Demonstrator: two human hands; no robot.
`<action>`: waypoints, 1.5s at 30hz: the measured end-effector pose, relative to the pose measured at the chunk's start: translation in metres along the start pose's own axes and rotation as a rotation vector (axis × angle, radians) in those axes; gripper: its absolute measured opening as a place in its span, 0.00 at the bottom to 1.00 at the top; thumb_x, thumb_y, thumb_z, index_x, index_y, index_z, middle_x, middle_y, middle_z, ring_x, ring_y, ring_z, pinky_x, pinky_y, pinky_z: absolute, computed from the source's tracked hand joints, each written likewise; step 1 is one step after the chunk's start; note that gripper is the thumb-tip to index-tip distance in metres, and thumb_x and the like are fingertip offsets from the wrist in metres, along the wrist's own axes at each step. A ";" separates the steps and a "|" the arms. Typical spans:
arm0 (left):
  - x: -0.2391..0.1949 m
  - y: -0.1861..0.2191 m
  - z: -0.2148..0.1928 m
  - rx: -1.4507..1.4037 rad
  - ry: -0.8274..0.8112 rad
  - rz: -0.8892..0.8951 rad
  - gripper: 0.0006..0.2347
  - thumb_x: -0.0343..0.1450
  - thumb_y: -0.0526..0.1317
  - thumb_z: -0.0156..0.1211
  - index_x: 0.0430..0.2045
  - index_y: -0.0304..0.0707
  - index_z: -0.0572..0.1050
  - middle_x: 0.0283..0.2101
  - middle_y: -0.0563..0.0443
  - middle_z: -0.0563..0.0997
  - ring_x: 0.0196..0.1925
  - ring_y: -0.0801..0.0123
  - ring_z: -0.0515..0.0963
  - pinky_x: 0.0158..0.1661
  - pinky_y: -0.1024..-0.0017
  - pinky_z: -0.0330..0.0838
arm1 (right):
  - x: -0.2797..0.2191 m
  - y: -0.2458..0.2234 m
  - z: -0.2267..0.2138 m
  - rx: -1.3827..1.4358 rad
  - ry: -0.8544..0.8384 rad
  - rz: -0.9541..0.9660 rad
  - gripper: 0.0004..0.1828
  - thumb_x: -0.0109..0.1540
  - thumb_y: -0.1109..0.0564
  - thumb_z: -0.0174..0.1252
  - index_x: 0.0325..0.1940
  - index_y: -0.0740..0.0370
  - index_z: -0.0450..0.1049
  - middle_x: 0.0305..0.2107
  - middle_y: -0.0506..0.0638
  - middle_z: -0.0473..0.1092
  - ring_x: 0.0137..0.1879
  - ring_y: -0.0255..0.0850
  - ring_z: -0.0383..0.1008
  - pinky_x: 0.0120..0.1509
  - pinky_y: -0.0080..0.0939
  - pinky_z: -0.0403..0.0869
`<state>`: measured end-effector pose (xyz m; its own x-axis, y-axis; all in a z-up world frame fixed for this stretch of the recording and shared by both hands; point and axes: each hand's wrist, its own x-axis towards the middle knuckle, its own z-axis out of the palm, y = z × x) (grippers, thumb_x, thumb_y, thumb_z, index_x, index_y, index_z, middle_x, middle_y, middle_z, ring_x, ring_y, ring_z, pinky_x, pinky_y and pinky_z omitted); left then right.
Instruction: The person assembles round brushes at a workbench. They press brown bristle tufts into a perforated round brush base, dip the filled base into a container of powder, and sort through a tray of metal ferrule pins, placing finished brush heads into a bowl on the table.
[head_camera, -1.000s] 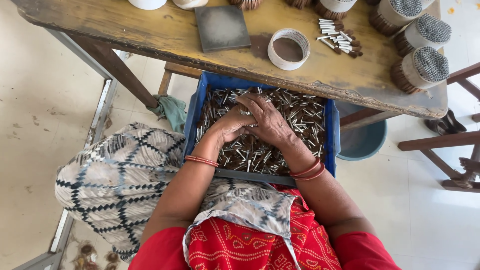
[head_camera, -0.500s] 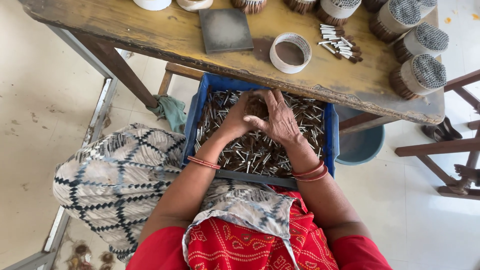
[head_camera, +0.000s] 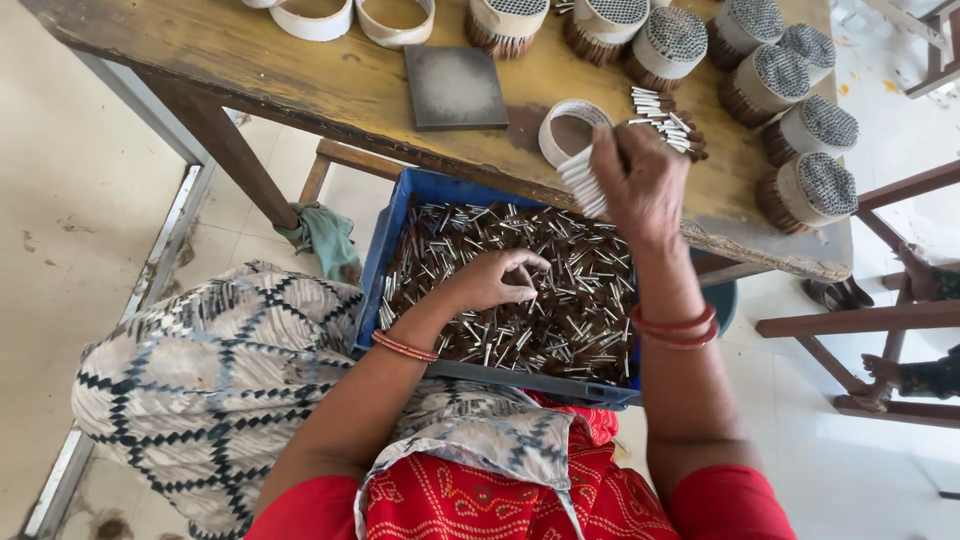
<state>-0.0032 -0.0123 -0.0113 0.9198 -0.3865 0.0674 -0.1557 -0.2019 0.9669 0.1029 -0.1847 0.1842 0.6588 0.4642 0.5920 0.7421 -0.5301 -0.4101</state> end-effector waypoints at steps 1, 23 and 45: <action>-0.001 0.007 0.000 0.001 0.003 0.001 0.26 0.70 0.40 0.71 0.65 0.45 0.70 0.44 0.45 0.89 0.46 0.68 0.86 0.56 0.65 0.74 | 0.020 -0.007 -0.007 0.001 0.000 -0.003 0.23 0.73 0.56 0.59 0.24 0.66 0.68 0.18 0.51 0.65 0.23 0.36 0.61 0.28 0.43 0.62; -0.007 0.014 0.034 0.562 -0.395 -0.016 0.23 0.58 0.60 0.74 0.48 0.68 0.82 0.69 0.48 0.64 0.72 0.44 0.58 0.67 0.40 0.51 | 0.064 -0.032 0.003 -0.199 -0.069 -0.352 0.41 0.68 0.27 0.49 0.72 0.60 0.64 0.59 0.60 0.69 0.62 0.56 0.71 0.62 0.56 0.72; 0.005 -0.076 -0.052 0.501 0.979 -0.184 0.30 0.75 0.61 0.57 0.52 0.24 0.73 0.52 0.25 0.78 0.54 0.37 0.77 0.54 0.50 0.71 | -0.119 0.029 0.115 -0.140 -0.989 0.296 0.61 0.54 0.25 0.66 0.75 0.68 0.53 0.67 0.74 0.54 0.68 0.67 0.64 0.69 0.57 0.68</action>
<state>0.0318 0.0474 -0.0713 0.7963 0.5187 0.3113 0.0881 -0.6085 0.7886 0.0601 -0.1738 0.0219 0.6664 0.6427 -0.3780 0.5549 -0.7661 -0.3243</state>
